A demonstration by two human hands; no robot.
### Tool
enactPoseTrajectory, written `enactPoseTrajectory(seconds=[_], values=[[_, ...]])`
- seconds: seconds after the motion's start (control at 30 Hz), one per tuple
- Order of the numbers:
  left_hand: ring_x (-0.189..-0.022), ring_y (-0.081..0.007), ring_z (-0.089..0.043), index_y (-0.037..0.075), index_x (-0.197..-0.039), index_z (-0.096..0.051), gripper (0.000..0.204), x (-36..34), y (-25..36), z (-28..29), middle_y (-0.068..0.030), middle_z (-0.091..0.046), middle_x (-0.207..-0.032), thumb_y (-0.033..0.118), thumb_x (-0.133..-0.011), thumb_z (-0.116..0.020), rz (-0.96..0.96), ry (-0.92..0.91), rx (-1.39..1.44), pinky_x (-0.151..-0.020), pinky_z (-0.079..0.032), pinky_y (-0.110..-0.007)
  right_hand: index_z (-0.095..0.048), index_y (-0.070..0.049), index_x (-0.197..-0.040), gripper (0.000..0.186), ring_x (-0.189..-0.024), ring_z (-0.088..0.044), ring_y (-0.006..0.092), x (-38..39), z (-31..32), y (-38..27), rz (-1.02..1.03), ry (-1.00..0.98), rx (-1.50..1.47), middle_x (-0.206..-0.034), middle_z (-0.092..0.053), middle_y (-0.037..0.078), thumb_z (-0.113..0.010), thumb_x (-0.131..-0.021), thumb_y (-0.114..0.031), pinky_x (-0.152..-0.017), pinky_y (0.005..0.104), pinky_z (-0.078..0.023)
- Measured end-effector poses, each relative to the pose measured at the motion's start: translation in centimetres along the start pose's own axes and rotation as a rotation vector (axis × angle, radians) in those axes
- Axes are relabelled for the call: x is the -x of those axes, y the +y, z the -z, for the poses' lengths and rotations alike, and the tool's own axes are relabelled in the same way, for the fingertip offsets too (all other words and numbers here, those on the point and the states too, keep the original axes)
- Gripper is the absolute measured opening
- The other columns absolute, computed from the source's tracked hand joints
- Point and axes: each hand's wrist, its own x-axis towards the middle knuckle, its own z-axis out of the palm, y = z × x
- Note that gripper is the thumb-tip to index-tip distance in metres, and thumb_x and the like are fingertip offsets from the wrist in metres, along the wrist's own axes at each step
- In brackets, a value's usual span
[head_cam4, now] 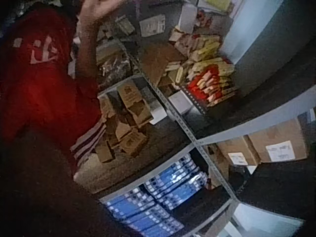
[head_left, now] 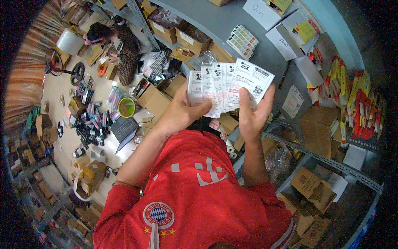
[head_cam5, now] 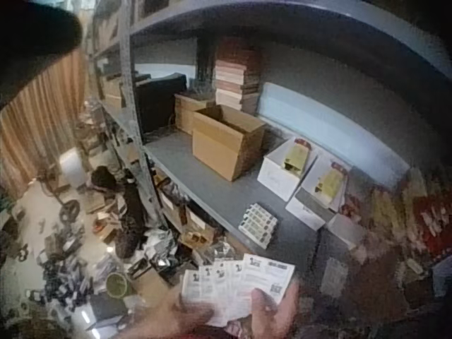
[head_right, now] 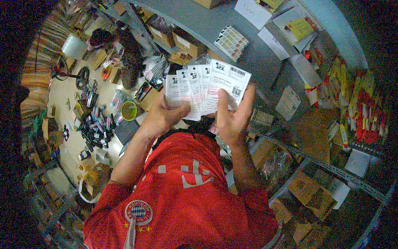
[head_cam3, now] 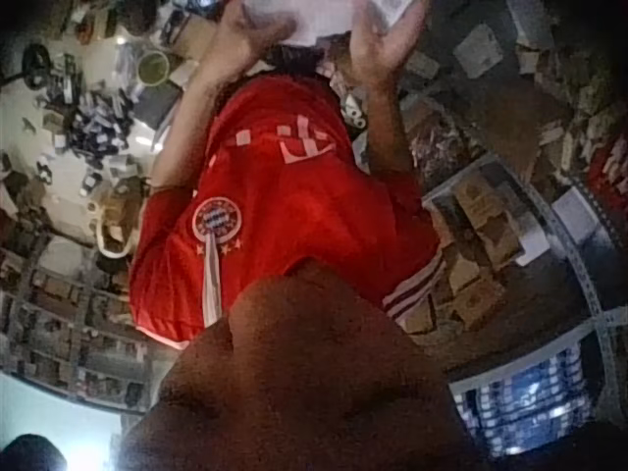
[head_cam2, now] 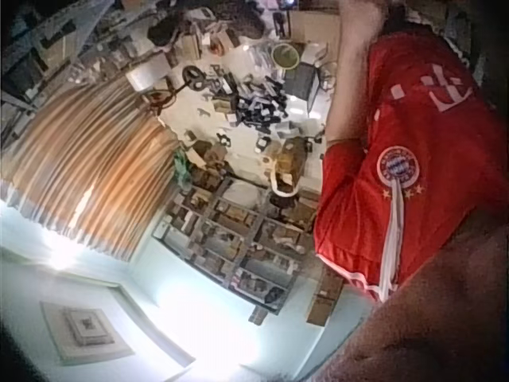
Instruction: The person sorts through a stack of shipping labels, then sits on the floor to apply them to small cardboard boxes and black poly mailers. They handle the labels and packages by hand, placing the labeled items on the floor.
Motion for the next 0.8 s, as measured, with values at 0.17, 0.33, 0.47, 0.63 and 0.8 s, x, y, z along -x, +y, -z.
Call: enactPoseTrajectory(seconds=[0.17, 0.33, 0.47, 0.63, 0.8], values=[[-0.128, -0.0215, -0.060, -0.001, -0.149, -0.044, 0.072, 0.5, 0.1, 0.3, -0.0114, -0.062, -0.140, -0.016, -0.080, -0.059, 0.076, 0.004, 0.244, -0.112, -0.046, -0.038, -0.042, 0.002, -0.134, 0.042, -0.111, -0.064, 0.0214, -0.5, 0.9, 0.2, 0.020, 0.086, 0.030, -0.123, -0.064, 0.017, -0.065, -0.099, 0.000, -0.097, 0.0369, -0.051], [-0.128, -0.0219, -0.061, -0.001, -0.148, -0.044, 0.073, 0.7, 0.4, 0.1, -0.0116, -0.062, -0.138, -0.016, -0.078, -0.058, 0.059, 0.029, 0.164, -0.112, -0.046, -0.039, -0.041, 0.004, -0.139, 0.049, -0.117, -0.062, 0.0238, -1.0, 2.2, 0.5, 0.039, 0.138, 0.027, -0.129, -0.063, 0.019, -0.067, -0.099, -0.004, -0.100, 0.0385, -0.050], [-0.127, -0.0213, -0.061, -0.001, -0.148, -0.044, 0.073, 0.4, -0.2, 0.3, -0.0112, -0.063, -0.137, -0.016, -0.078, -0.058, 0.023, 0.007, 0.129, -0.112, -0.046, -0.039, -0.038, 0.004, -0.143, 0.054, -0.118, -0.061, 0.0241, -1.4, 2.8, 0.6, 0.071, 0.149, 0.085, -0.131, -0.061, 0.020, -0.067, -0.099, -0.003, -0.101, 0.0386, -0.049], [-0.125, -0.0192, -0.061, -0.001, -0.147, -0.045, 0.065, 0.1, -0.9, 0.2, -0.0102, -0.063, -0.136, -0.012, -0.085, -0.060, -0.028, -0.011, 0.085, -0.111, -0.046, -0.037, -0.039, 0.004, -0.141, 0.051, -0.116, -0.061, 0.0235, -1.3, 2.7, 0.2, 0.056, 0.151, 0.053, -0.130, -0.061, 0.020, -0.066, -0.099, -0.002, -0.101, 0.0381, -0.049], [-0.124, -0.0182, -0.060, -0.001, -0.147, -0.046, 0.060, -0.1, -0.6, -0.3, -0.0088, -0.063, -0.136, -0.008, -0.090, -0.063, -0.074, -0.046, 0.004, -0.110, -0.046, -0.036, -0.043, 0.001, -0.131, 0.040, -0.112, -0.063, 0.0211, -0.2, 1.2, -0.2, 0.065, 0.035, 0.066, -0.121, -0.064, 0.016, -0.065, -0.098, 0.000, -0.098, 0.0368, -0.050]])
